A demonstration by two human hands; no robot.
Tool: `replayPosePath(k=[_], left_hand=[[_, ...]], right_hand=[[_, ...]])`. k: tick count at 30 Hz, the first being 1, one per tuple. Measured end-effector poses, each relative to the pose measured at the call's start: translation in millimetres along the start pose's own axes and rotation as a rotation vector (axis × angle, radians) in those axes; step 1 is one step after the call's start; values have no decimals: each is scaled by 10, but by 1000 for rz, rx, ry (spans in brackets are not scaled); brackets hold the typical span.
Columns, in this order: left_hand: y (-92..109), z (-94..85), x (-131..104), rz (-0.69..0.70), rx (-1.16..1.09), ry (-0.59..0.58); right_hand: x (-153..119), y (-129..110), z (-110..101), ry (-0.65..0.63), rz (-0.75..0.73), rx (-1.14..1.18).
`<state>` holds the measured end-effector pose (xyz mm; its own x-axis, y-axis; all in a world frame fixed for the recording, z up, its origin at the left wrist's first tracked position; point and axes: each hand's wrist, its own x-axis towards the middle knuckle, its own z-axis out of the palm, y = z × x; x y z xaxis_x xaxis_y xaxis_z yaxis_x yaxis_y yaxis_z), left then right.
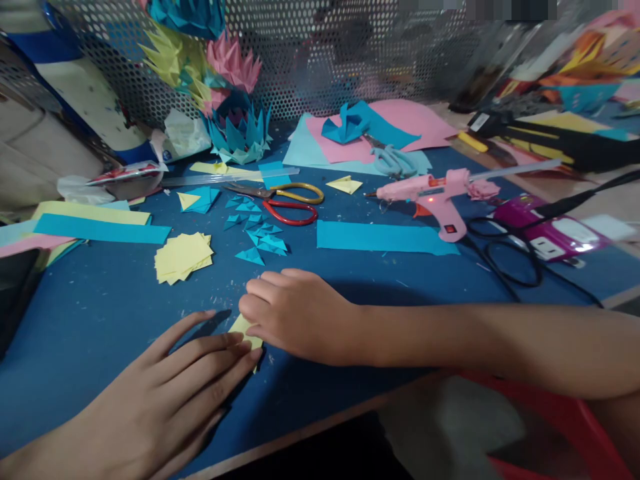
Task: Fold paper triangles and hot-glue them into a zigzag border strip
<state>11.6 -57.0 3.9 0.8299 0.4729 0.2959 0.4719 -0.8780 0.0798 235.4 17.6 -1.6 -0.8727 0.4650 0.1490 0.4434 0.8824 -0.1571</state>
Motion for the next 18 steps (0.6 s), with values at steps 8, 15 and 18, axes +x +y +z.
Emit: replayPosePath(k=[8, 15, 18], left_hand=[[-20, -7, 23, 9, 9, -43], [-17, -30, 20, 5, 5, -61], [-15, -32, 18, 8, 4, -59]], right_hand=[[9, 10, -10, 1, 8, 36], [22, 55, -53, -29, 67, 149], [19, 94, -99, -51, 69, 219]])
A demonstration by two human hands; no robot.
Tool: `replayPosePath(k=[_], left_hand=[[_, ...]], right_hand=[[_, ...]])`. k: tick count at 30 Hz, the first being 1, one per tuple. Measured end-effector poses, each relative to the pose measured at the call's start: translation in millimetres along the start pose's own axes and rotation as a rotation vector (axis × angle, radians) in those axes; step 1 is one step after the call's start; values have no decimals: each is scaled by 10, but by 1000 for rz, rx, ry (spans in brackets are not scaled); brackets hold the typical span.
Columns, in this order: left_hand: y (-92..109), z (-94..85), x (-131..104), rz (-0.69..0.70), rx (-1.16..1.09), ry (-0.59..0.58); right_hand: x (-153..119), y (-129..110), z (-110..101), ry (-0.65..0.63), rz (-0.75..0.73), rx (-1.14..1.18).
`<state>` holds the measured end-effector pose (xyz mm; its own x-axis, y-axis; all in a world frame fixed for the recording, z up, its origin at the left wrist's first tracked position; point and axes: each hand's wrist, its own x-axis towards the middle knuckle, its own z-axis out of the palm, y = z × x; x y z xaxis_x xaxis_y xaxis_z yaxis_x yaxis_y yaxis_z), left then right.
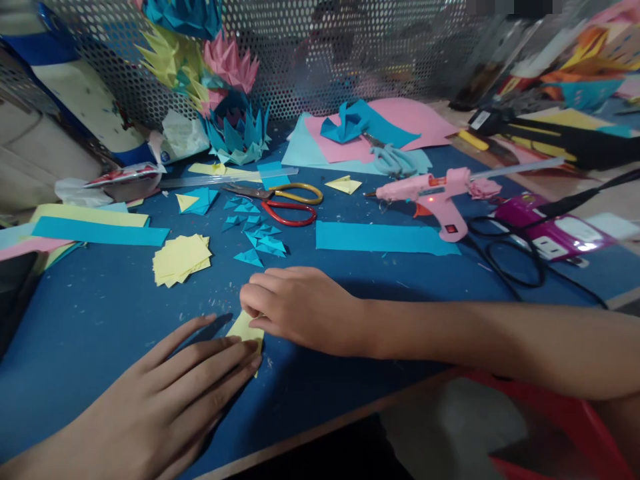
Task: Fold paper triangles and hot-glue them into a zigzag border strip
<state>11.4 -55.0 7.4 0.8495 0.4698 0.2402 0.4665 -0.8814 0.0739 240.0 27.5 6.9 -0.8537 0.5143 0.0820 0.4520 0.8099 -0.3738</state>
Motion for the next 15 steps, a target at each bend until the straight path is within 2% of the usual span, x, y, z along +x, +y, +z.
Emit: replayPosePath(k=[5, 10, 15], left_hand=[[0, 28, -10, 4, 14, 27], [-5, 21, -7, 7, 18, 37], [-39, 66, -24, 37, 21, 56]], right_hand=[[-61, 84, -55, 34, -124, 26], [-127, 187, -99, 136, -313, -120], [-101, 242, -161, 132, -493, -251]])
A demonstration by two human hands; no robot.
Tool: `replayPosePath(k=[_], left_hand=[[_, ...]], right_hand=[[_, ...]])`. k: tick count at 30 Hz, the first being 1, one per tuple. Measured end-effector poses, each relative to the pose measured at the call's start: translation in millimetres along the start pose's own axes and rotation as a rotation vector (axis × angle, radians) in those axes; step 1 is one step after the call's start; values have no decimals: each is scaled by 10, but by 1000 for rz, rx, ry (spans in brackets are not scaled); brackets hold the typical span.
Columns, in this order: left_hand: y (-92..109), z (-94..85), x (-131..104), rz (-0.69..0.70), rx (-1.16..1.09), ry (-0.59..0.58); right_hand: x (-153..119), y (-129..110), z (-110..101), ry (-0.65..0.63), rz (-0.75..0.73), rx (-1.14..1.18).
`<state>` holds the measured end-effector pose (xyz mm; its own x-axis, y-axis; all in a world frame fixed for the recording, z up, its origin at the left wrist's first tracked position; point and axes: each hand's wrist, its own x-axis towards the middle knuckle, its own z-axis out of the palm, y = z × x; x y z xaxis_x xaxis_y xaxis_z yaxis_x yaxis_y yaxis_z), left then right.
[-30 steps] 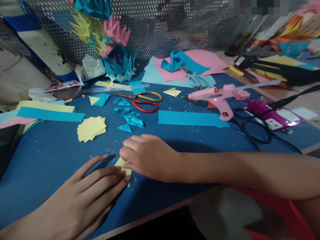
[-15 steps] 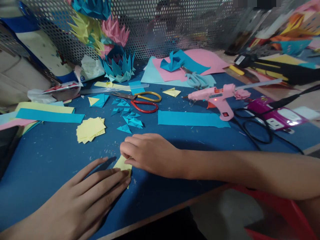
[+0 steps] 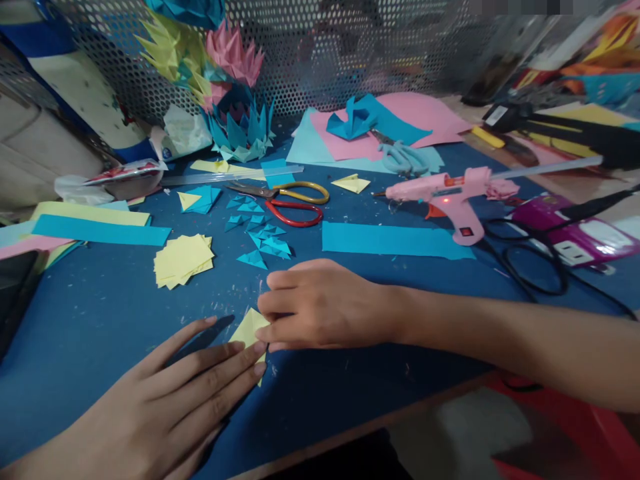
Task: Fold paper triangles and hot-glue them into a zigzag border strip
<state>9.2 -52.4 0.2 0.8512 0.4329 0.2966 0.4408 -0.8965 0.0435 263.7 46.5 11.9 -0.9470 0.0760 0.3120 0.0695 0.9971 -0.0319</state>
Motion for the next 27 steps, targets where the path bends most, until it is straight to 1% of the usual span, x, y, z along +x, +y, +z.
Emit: replayPosePath(k=[2, 7, 13, 17, 19, 23, 25, 27], left_hand=[[-12, 5, -5, 12, -3, 10], [-7, -52, 17, -16, -18, -61], [19, -39, 32, -38, -16, -16], [21, -41, 33, -47, -14, -14], [18, -40, 31, -46, -16, -14], [9, -34, 33, -40, -21, -20], [7, -39, 35, -34, -19, -19], [5, -52, 35, -22, -16, -24]], right_hand=[[14, 15, -11, 0, -23, 0], [21, 20, -14, -8, -26, 7], [3, 33, -9, -41, -54, 34], [7, 51, -46, -98, -81, 88], [7, 74, -81, -130, -60, 93], [-6, 130, -133, -148, 4, 91], [-10, 138, -123, -132, 30, 114], [-3, 123, -83, -80, 82, 146]])
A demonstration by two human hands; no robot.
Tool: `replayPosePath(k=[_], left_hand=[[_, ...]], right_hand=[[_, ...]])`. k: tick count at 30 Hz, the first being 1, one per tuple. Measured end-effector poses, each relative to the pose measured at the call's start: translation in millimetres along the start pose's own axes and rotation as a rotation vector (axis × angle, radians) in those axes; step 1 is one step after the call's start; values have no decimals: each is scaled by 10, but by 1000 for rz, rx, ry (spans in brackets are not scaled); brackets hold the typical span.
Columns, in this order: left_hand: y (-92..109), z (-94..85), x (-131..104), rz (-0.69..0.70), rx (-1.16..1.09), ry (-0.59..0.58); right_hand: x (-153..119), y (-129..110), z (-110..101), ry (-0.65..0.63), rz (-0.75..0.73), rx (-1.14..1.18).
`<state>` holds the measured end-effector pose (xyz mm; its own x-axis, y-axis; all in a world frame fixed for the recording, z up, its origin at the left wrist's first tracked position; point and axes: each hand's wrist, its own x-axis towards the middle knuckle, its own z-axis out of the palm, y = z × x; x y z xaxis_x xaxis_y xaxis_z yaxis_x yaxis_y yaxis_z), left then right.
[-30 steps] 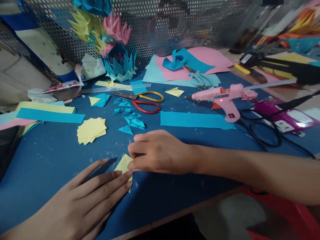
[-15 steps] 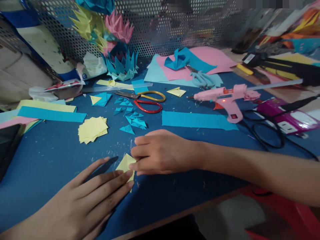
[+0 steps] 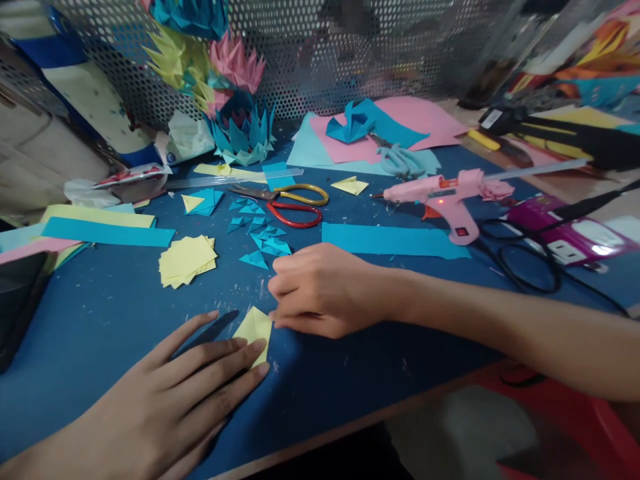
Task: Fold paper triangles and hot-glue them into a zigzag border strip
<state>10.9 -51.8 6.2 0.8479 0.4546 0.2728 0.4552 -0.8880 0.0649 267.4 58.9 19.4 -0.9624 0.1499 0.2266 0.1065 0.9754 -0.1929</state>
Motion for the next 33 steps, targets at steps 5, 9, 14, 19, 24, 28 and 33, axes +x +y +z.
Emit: replayPosePath(k=[5, 9, 14, 19, 24, 28, 33], left_hand=[[-19, -33, -16, 51, 12, -23], [-32, -43, -14, 94, 27, -4], [5, -43, 10, 24, -21, 40], [21, -26, -11, 15, -34, 78], [20, -7, -42, 21, -35, 89], [19, -31, -29, 33, -35, 113], [9, -66, -54, 32, -60, 143]], right_hand=[[81, -77, 132, 68, 94, 171], [141, -146, 163, 16, 109, 193], [160, -169, 164, 6, 114, 188], [143, -127, 159, -26, 104, 285], [125, -112, 125, -42, 84, 273], [116, -111, 104, -59, 78, 251], [107, -145, 104, -38, 161, 311]])
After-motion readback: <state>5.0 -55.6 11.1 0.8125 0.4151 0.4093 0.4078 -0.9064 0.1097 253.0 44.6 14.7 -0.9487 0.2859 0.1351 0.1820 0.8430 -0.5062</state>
